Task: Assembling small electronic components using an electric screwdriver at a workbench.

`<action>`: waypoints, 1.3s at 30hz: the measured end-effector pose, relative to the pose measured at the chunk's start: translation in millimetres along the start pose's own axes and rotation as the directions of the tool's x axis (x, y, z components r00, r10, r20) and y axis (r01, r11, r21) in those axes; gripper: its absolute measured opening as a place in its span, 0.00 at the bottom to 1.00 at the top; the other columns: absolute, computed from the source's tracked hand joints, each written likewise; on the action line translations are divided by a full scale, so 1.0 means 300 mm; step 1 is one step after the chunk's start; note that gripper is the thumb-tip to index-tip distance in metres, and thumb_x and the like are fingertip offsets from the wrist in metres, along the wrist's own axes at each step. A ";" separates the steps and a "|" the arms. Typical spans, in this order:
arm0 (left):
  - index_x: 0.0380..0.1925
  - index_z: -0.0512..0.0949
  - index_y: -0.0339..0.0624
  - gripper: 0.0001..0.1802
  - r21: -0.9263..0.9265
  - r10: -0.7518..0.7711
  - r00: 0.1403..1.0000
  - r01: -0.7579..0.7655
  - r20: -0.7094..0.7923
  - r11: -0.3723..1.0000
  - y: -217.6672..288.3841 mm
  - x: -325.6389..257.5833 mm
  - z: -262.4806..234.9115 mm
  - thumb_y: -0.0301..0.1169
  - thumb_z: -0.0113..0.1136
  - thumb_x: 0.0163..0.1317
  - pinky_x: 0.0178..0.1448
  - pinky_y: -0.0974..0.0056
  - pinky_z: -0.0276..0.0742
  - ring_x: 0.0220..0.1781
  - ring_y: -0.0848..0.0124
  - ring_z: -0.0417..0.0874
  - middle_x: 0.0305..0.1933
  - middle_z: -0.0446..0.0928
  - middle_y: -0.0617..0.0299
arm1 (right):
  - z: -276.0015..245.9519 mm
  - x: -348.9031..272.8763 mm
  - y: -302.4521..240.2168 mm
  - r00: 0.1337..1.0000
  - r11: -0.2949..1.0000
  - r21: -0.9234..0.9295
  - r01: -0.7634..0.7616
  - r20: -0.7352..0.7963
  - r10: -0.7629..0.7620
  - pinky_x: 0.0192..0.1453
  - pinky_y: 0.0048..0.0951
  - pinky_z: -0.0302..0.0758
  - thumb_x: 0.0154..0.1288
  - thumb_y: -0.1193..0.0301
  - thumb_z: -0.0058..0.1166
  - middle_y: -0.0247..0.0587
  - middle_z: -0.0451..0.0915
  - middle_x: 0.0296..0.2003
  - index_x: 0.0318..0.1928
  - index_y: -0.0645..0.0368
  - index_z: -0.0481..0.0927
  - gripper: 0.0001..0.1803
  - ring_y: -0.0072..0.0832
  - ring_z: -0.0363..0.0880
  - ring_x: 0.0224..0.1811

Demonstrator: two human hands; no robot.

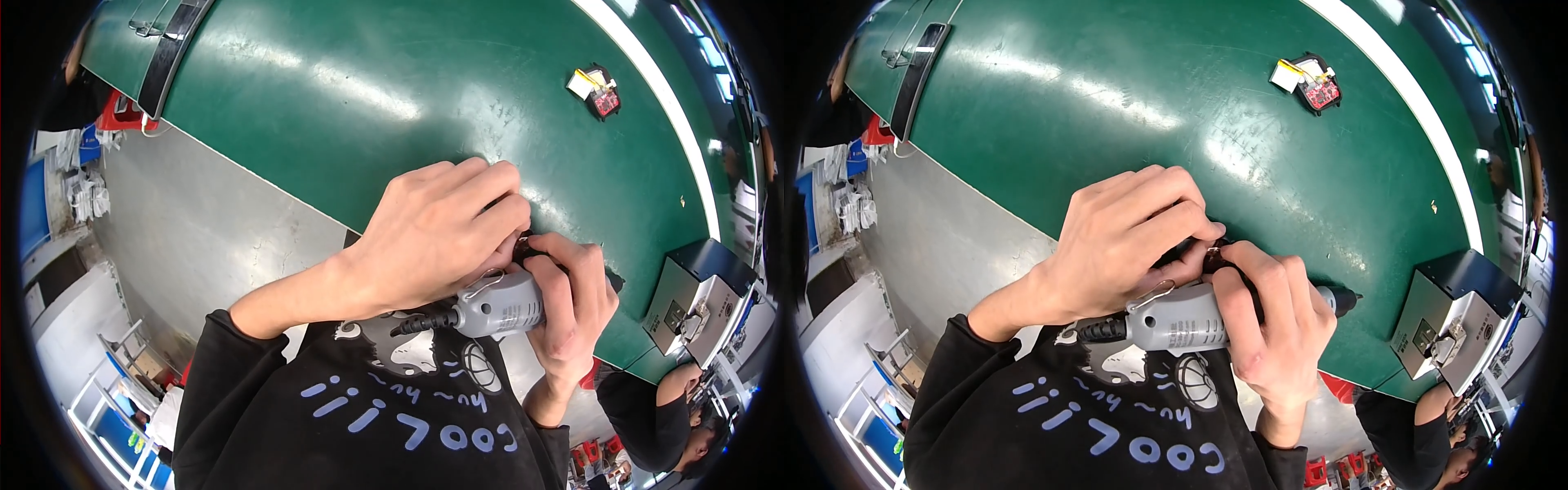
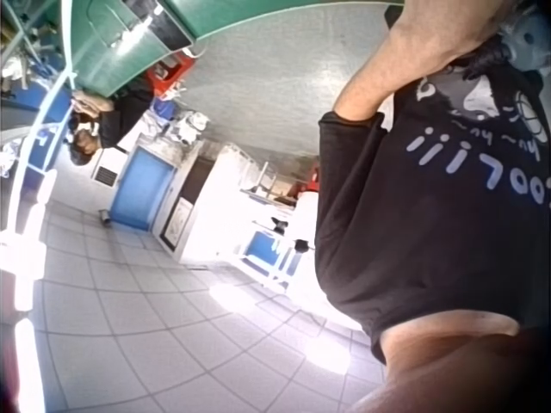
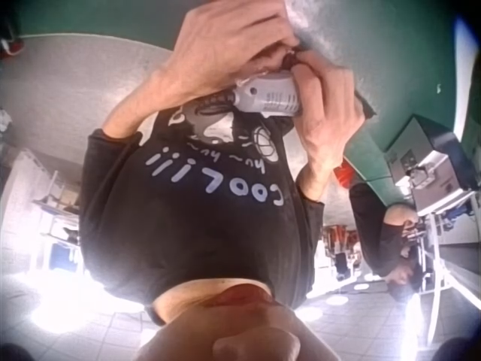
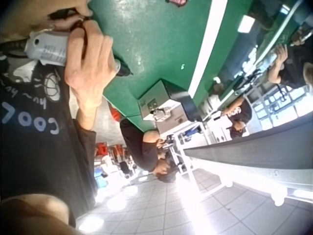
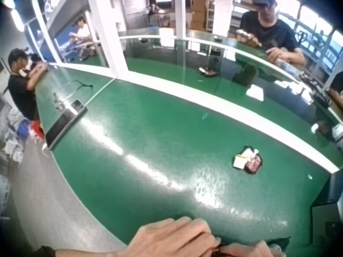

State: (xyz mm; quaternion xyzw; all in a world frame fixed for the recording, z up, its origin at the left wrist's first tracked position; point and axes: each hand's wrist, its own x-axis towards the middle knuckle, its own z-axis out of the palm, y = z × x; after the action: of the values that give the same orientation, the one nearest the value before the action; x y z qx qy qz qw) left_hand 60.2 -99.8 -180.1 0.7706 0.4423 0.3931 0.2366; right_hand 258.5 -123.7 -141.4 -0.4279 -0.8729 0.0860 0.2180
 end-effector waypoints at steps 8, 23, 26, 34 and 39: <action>0.32 0.81 0.42 0.12 -0.001 -0.012 0.999 0.012 0.043 1.000 0.001 0.012 -0.018 0.20 0.74 0.48 0.29 0.64 0.76 0.28 0.67 0.79 0.32 0.76 0.65 | 0.003 0.004 0.005 1.000 1.000 -0.015 0.008 -0.006 -0.008 0.30 0.27 0.77 0.44 0.71 0.63 0.34 0.85 0.47 0.40 0.58 0.82 0.18 0.30 0.80 0.36; 0.39 0.87 0.37 0.11 -0.197 -0.169 0.977 0.193 0.131 0.961 0.009 0.002 -0.034 0.14 0.69 0.56 0.27 0.67 0.74 0.27 0.74 0.79 0.36 0.80 0.63 | 0.029 -0.028 -0.015 0.990 0.993 -0.074 0.092 -0.104 -0.100 0.28 0.22 0.75 0.48 0.75 0.69 0.43 0.90 0.49 0.35 0.60 0.84 0.11 0.28 0.82 0.34; 0.39 0.87 0.36 0.11 -0.185 -0.155 0.977 0.182 0.148 0.966 0.006 0.003 -0.034 0.14 0.69 0.56 0.26 0.69 0.73 0.26 0.76 0.78 0.37 0.80 0.64 | 0.020 -0.027 -0.029 0.995 0.994 -0.083 0.074 -0.060 -0.079 0.29 0.22 0.75 0.49 0.76 0.68 0.43 0.90 0.49 0.34 0.59 0.84 0.09 0.28 0.82 0.35; 0.40 0.88 0.37 0.12 -0.158 -0.187 0.973 0.208 0.137 0.965 0.020 0.009 -0.039 0.14 0.70 0.56 0.24 0.71 0.69 0.23 0.80 0.75 0.38 0.81 0.65 | 0.002 -0.014 -0.038 1.000 0.999 -0.035 -0.007 -0.014 0.007 0.26 0.27 0.74 0.47 0.73 0.77 0.38 0.90 0.49 0.34 0.61 0.81 0.17 0.32 0.81 0.33; 0.40 0.88 0.38 0.12 -0.147 -0.180 0.975 0.199 0.133 0.969 0.023 0.008 -0.035 0.15 0.71 0.56 0.24 0.71 0.67 0.22 0.82 0.73 0.38 0.81 0.66 | 0.001 -0.016 -0.033 1.000 0.999 -0.033 -0.020 0.000 0.020 0.25 0.27 0.73 0.47 0.72 0.77 0.37 0.90 0.49 0.33 0.61 0.80 0.16 0.31 0.80 0.33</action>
State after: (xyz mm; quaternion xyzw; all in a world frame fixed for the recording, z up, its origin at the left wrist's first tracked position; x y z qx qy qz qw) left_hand 55.7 -100.9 -168.3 0.7253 0.4663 0.3564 0.3599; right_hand 253.9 -133.5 -139.9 -0.4403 -0.8698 0.0740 0.2102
